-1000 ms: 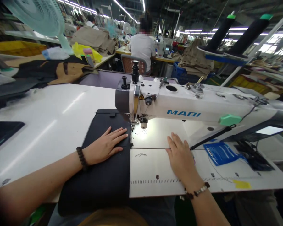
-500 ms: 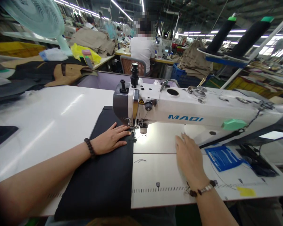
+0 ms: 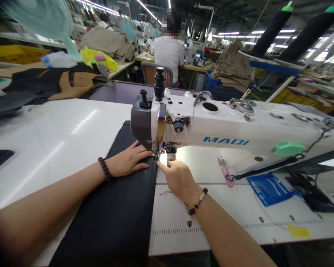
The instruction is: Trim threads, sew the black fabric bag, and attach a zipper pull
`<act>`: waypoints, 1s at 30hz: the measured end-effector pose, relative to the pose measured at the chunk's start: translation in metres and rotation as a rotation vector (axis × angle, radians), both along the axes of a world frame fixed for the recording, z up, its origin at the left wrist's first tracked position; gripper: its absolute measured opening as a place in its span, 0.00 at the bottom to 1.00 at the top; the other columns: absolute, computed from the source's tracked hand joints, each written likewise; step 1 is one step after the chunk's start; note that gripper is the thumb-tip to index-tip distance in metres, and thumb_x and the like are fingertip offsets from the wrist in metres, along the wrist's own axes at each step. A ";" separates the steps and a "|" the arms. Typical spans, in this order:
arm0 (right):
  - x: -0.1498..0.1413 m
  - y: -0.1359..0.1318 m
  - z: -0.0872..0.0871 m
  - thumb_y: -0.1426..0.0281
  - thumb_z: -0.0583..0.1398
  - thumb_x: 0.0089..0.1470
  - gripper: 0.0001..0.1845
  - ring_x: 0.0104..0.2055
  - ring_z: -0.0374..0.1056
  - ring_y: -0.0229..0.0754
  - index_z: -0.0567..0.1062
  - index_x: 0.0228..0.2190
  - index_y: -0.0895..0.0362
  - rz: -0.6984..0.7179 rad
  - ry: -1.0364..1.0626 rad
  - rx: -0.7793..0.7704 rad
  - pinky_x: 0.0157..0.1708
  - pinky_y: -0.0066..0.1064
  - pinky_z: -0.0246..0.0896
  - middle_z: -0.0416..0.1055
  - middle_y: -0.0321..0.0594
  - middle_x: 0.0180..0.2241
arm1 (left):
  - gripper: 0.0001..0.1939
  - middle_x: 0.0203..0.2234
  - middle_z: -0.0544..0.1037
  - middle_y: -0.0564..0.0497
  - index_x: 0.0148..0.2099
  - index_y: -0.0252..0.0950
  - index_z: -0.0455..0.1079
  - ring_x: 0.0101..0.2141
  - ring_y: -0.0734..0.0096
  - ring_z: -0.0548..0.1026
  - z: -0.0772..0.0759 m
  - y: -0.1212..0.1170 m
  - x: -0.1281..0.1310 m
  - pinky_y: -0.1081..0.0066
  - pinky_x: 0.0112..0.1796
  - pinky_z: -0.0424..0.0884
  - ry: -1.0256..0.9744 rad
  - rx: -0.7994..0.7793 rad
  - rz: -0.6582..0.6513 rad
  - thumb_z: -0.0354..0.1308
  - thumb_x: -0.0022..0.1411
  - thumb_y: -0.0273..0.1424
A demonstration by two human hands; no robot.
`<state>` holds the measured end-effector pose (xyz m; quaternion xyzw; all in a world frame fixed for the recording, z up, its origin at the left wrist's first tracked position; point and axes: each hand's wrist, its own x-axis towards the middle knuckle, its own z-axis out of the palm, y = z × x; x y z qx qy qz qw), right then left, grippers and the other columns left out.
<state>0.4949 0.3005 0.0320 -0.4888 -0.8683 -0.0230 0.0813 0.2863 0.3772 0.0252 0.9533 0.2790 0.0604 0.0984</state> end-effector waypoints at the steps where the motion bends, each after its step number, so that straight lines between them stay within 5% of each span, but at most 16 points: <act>1: 0.000 0.000 -0.001 0.80 0.52 0.53 0.20 0.27 0.59 0.39 0.70 0.46 0.55 -0.002 0.009 0.003 0.27 0.29 0.53 0.66 0.39 0.29 | 0.20 0.55 0.62 0.39 0.53 0.35 0.59 0.54 0.58 0.60 0.000 0.001 0.000 0.47 0.53 0.48 0.002 -0.003 -0.008 0.44 0.64 0.40; 12: 0.000 0.000 -0.004 0.80 0.52 0.50 0.22 0.27 0.60 0.38 0.70 0.47 0.58 -0.006 0.042 -0.035 0.27 0.29 0.53 0.66 0.40 0.28 | 0.20 0.53 0.64 0.41 0.53 0.34 0.60 0.55 0.60 0.59 0.000 0.006 -0.002 0.55 0.53 0.51 -0.011 -0.001 -0.040 0.46 0.63 0.40; 30: -0.001 -0.001 -0.008 0.80 0.50 0.50 0.22 0.28 0.59 0.40 0.69 0.47 0.59 -0.006 0.086 -0.024 0.28 0.30 0.52 0.65 0.41 0.28 | 0.22 0.51 0.66 0.39 0.53 0.35 0.60 0.54 0.58 0.60 0.001 0.015 -0.003 0.54 0.51 0.56 0.015 -0.033 -0.094 0.47 0.62 0.42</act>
